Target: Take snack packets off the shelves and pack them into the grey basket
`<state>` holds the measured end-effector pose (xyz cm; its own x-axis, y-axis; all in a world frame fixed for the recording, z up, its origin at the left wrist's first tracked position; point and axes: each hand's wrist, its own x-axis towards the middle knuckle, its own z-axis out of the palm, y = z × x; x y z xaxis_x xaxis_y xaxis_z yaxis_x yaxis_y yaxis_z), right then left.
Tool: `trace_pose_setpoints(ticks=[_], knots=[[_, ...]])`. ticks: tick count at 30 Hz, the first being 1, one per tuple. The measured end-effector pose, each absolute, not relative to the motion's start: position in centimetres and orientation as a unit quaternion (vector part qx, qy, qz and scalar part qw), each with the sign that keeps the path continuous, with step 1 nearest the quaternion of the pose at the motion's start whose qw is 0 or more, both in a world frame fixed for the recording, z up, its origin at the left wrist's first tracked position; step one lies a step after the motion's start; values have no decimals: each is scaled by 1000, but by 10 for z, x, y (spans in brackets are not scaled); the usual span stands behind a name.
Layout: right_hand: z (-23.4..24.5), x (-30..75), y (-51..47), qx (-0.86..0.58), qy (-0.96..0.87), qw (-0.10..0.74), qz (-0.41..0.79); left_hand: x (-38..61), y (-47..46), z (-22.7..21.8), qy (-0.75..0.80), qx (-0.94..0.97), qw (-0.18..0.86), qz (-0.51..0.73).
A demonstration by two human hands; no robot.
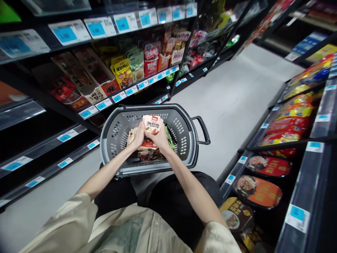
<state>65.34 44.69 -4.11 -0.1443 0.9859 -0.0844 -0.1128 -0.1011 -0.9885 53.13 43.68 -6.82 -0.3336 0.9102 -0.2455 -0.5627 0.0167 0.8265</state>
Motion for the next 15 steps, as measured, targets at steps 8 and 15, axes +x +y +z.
trace_pose_setpoints(ticks=[8, 15], knots=[[-31, 649, 441, -455, -360, 428, 692, 528, 435, -42, 438, 253, 546, 669], [-6, 649, 431, -435, -418, 664, 442, 524, 444, -40, 287, 29, 712, 640]])
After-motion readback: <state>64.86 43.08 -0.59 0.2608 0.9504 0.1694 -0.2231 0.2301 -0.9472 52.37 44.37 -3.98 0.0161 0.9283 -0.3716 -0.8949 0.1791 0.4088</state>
